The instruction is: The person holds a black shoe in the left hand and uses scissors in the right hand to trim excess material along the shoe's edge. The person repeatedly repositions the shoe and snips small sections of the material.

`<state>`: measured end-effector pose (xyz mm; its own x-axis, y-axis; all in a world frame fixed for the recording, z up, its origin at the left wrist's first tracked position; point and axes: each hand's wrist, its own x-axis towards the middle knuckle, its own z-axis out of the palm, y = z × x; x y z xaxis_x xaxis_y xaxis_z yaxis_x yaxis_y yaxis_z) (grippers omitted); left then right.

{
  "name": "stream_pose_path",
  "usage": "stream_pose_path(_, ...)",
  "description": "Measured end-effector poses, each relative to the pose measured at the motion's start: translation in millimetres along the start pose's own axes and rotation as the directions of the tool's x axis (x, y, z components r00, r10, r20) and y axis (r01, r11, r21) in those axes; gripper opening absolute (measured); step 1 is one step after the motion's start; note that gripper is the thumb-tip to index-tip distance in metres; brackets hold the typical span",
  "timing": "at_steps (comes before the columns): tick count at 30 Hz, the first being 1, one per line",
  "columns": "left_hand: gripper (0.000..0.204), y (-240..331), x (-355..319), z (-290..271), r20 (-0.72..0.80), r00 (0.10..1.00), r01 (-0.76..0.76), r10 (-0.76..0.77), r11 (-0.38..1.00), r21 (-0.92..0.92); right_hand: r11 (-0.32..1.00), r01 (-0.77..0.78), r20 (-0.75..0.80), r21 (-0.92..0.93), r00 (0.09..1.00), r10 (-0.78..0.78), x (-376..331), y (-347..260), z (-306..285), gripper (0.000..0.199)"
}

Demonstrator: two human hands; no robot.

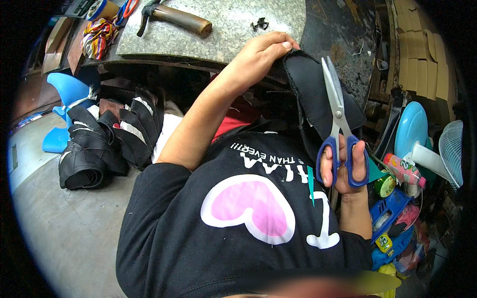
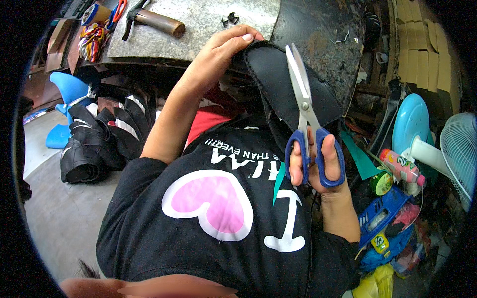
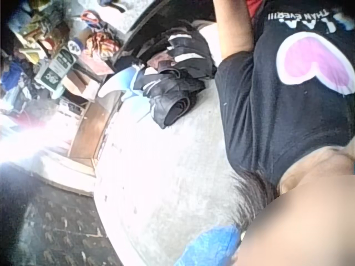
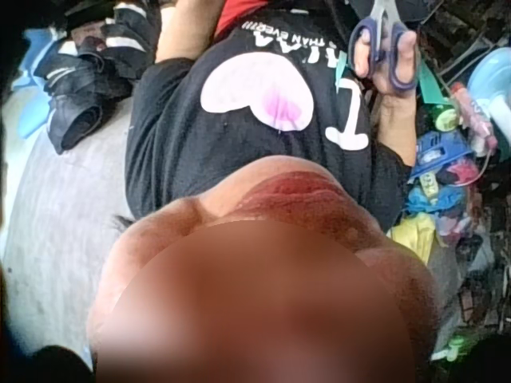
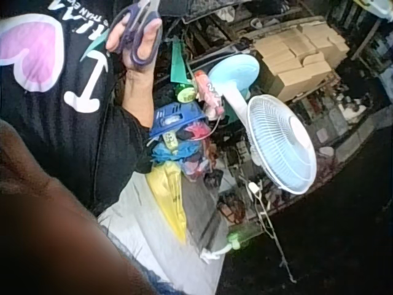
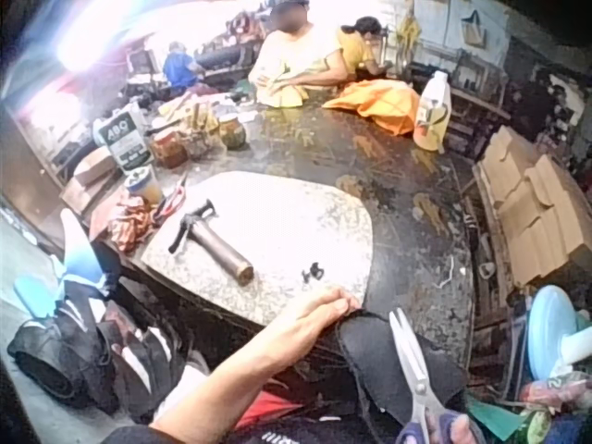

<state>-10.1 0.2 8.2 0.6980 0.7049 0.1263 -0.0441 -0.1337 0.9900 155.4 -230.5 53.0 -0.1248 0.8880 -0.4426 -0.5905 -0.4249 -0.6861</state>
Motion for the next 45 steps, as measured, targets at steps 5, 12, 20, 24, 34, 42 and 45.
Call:
stream_pose_path(5,0.027,0,0,-1,0.041,0.999,0.007,-0.008,1.0,0.027,0.995,-0.103,-0.024,0.011,0.994,0.103,-1,1,-7,0.074)
stream_pose_path(12,0.027,0,-1,-1,0.046,0.998,0.043,-0.043,0.999,0.001,0.986,-0.114,0.049,0.118,0.993,0.109,-2,-6,-8,0.071)
stream_pose_path(20,0.029,-2,0,-1,0.038,0.999,0.0,-0.001,1.0,0.02,0.999,-0.042,-0.058,-0.013,0.997,0.042,7,10,-3,0.07)
stream_pose_path(24,0.029,-3,1,-1,0.037,0.999,0.023,-0.024,0.999,0.024,0.997,-0.018,-0.145,-0.074,0.989,0.007,7,18,7,0.069)
stream_pose_path(34,0.027,-3,1,2,0.024,0.999,0.022,-0.023,0.999,0.043,0.995,0.024,-0.192,-0.101,0.98,-0.043,10,18,11,0.064)
stream_pose_path(42,0.028,0,2,-1,0.035,0.999,0.024,-0.025,0.999,0.04,0.997,0.031,-0.106,-0.069,0.994,-0.038,8,13,6,0.07)
stream_pose_path(45,0.028,0,1,-1,0.031,0.999,0.042,-0.043,0.999,0.029,0.999,-0.003,-0.067,-0.049,0.998,-0.001,7,13,2,0.069)
